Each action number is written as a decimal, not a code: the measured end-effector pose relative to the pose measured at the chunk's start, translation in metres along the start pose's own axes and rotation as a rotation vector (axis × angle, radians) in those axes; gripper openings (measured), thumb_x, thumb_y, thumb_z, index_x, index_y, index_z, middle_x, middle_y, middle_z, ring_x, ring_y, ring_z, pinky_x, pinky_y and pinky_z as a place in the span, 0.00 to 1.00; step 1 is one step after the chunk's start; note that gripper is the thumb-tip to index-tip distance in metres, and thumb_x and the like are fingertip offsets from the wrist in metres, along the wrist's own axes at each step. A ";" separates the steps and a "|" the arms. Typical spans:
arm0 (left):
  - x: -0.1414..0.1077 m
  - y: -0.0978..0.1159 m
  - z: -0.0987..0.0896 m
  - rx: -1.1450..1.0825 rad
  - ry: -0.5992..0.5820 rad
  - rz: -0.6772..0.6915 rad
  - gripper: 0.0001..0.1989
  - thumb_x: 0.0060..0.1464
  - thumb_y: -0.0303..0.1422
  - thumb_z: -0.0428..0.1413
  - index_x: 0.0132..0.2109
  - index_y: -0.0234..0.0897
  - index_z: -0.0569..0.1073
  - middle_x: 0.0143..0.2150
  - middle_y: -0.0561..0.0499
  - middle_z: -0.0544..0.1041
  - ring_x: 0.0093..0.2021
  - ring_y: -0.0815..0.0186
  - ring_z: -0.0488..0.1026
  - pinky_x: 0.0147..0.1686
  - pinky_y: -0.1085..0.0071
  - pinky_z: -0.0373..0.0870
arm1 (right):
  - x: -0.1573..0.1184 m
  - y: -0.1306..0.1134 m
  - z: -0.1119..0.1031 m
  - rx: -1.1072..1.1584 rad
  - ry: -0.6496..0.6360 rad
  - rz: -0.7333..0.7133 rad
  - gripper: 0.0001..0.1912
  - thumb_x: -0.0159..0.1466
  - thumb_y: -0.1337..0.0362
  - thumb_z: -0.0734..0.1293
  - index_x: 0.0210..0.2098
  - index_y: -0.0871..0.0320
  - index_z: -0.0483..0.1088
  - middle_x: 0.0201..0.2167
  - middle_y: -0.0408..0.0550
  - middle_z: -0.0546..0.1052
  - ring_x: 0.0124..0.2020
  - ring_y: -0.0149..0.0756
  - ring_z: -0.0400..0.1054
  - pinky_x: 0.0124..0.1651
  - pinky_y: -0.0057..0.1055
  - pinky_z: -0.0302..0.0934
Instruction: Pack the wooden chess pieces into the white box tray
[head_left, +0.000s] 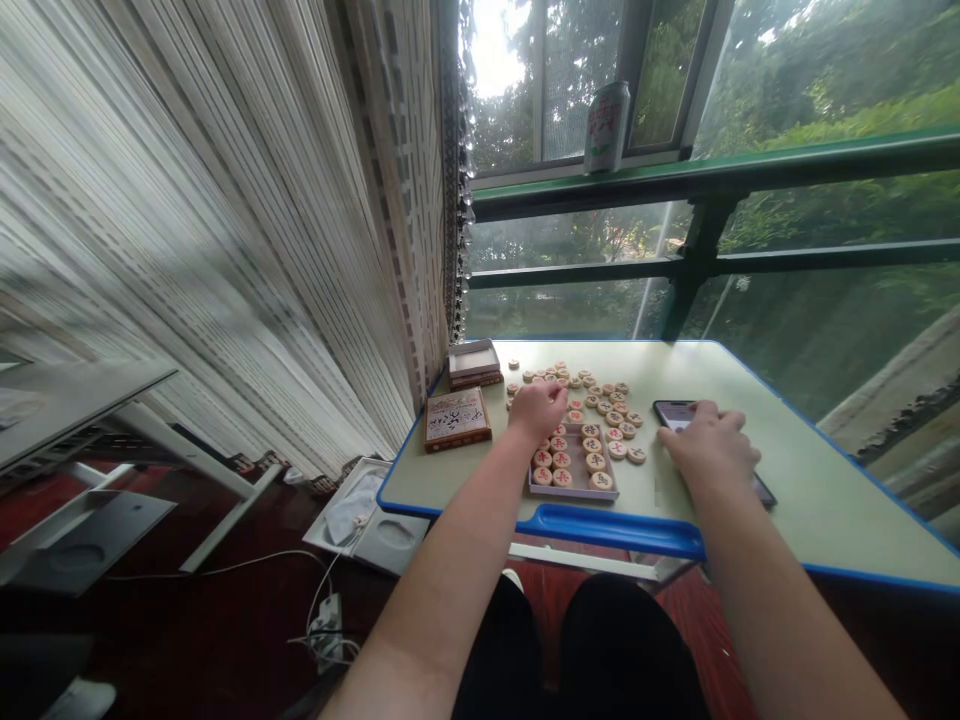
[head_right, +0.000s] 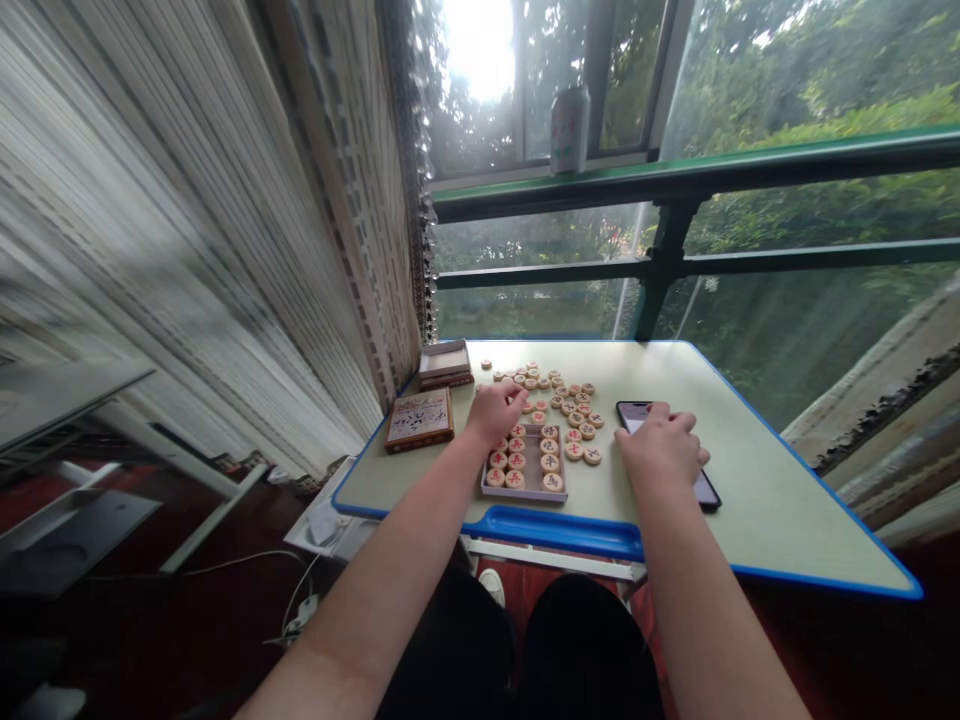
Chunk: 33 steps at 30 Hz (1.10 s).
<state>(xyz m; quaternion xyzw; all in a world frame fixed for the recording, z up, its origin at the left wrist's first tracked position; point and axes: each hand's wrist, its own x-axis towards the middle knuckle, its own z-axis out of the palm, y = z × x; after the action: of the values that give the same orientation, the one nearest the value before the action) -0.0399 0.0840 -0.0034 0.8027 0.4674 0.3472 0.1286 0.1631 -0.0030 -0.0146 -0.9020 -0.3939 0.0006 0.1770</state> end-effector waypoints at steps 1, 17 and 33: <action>-0.001 0.000 0.000 -0.005 -0.006 0.007 0.13 0.56 0.34 0.49 0.34 0.36 0.77 0.32 0.49 0.79 0.33 0.67 0.72 0.36 0.71 0.67 | -0.001 0.000 0.000 -0.004 0.010 -0.003 0.29 0.56 0.50 0.59 0.53 0.60 0.60 0.49 0.64 0.62 0.46 0.57 0.65 0.45 0.48 0.57; -0.004 0.006 -0.006 0.005 -0.073 0.047 0.13 0.56 0.34 0.49 0.36 0.36 0.78 0.31 0.50 0.78 0.32 0.67 0.71 0.33 0.71 0.66 | -0.013 -0.010 -0.004 -0.028 0.133 -0.157 0.21 0.60 0.55 0.58 0.47 0.61 0.67 0.47 0.59 0.68 0.47 0.53 0.61 0.46 0.44 0.51; -0.003 0.001 -0.010 -0.024 -0.031 -0.091 0.14 0.56 0.36 0.49 0.33 0.33 0.77 0.28 0.49 0.77 0.28 0.68 0.70 0.30 0.73 0.64 | -0.029 -0.019 0.004 -0.032 0.262 -0.503 0.14 0.60 0.60 0.58 0.38 0.61 0.71 0.40 0.57 0.73 0.44 0.49 0.59 0.46 0.42 0.46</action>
<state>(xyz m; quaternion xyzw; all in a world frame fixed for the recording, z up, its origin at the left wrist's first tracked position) -0.0470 0.0802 0.0029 0.7845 0.4971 0.3339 0.1609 0.1291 -0.0105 -0.0165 -0.7711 -0.5789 -0.1661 0.2067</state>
